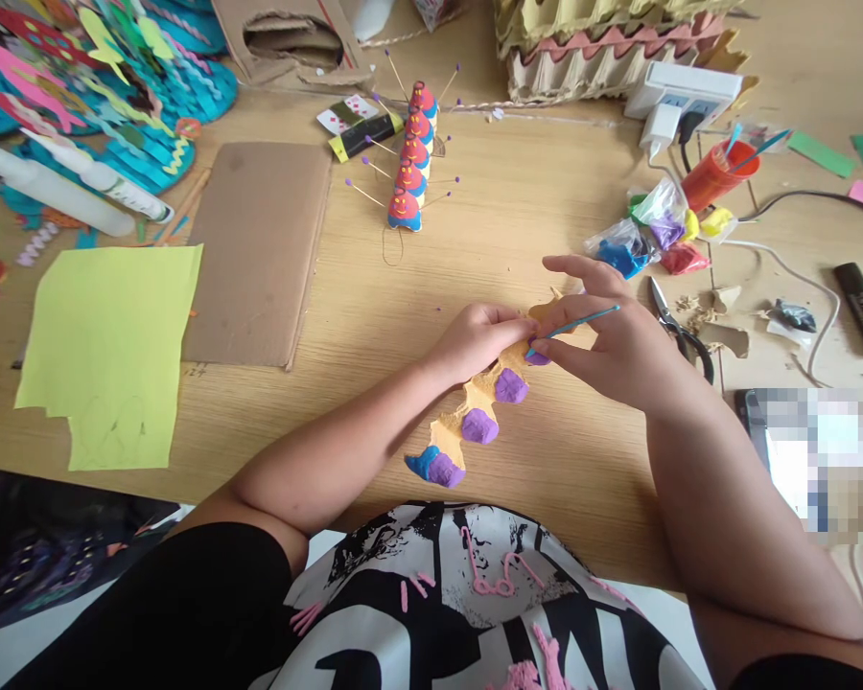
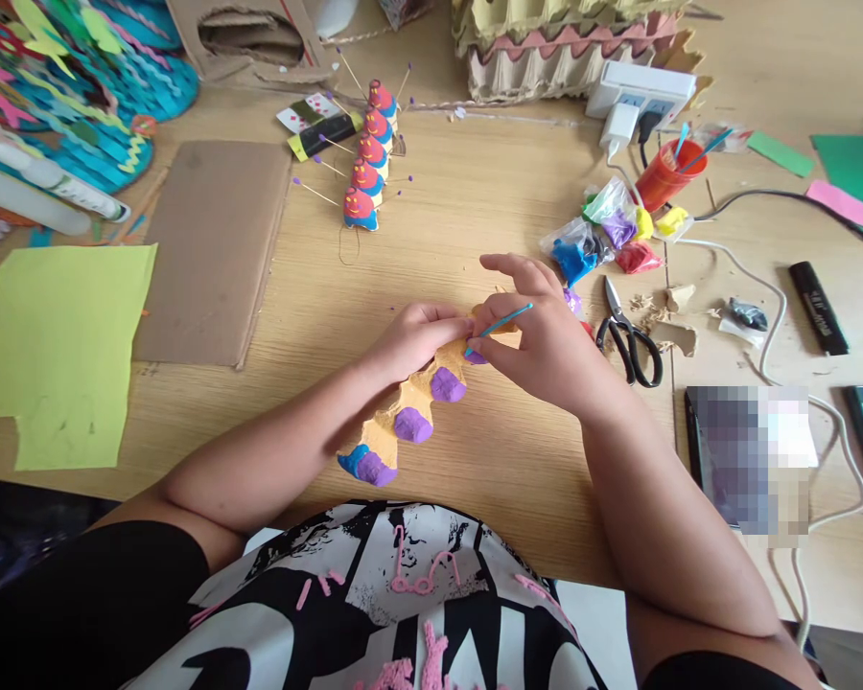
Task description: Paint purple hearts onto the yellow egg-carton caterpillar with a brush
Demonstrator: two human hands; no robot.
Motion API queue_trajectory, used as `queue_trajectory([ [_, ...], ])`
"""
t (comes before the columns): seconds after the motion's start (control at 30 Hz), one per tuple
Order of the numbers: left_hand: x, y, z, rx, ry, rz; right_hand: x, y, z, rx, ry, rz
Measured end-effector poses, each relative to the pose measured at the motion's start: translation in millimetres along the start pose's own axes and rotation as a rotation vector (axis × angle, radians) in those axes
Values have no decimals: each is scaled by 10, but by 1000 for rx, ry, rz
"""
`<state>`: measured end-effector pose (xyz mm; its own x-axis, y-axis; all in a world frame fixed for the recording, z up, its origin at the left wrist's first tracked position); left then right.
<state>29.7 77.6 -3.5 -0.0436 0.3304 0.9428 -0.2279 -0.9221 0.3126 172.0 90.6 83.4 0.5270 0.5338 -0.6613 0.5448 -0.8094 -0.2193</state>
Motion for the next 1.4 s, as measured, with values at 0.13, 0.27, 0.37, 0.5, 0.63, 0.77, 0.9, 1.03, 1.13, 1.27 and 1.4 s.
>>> queue_trajectory([
  [0.13,8,-1,10,-9,16,21,-5,0,11,-9,2,14],
  [0.27,-1,-3,20,-18,28,12,-11,-3,18,-29,-7,48],
  [0.37,-4,-2,6,3,22,-8,-10,-5,25,-35,-24,70],
  [0.5,-17,0,5,11,-6,-38,5,0,45,-29,-41,69],
  [0.63,1,14,9,8,-20,-28,26,14,71,-14,-54,50],
  [0.77,-7,22,10,5,-29,-40,21,15,73,1,-69,41],
  [0.9,-29,-13,-6,9,57,-5,7,-14,33,5,-247,40],
  [1.03,-88,-33,-26,37,111,-19,179,-13,-125,196,-535,151],
  [1.13,-68,-32,-39,69,184,4,339,39,-232,406,-642,220],
  [1.27,-21,-41,-81,127,317,39,584,137,-238,647,-788,343],
  [1.4,23,-42,-85,121,454,41,726,126,-64,686,-859,346],
])
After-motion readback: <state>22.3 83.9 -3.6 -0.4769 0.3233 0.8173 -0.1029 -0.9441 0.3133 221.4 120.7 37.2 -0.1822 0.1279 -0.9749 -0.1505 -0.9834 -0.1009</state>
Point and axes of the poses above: each hand's wrist, its own y-axis away from the middle knuckle, its own z-axis out of the palm, x = y × z, the point moved 9 cm from there along -y, towards the middle knuckle, and after that the axes turned 1 degree about x, right-handed, at the moved point
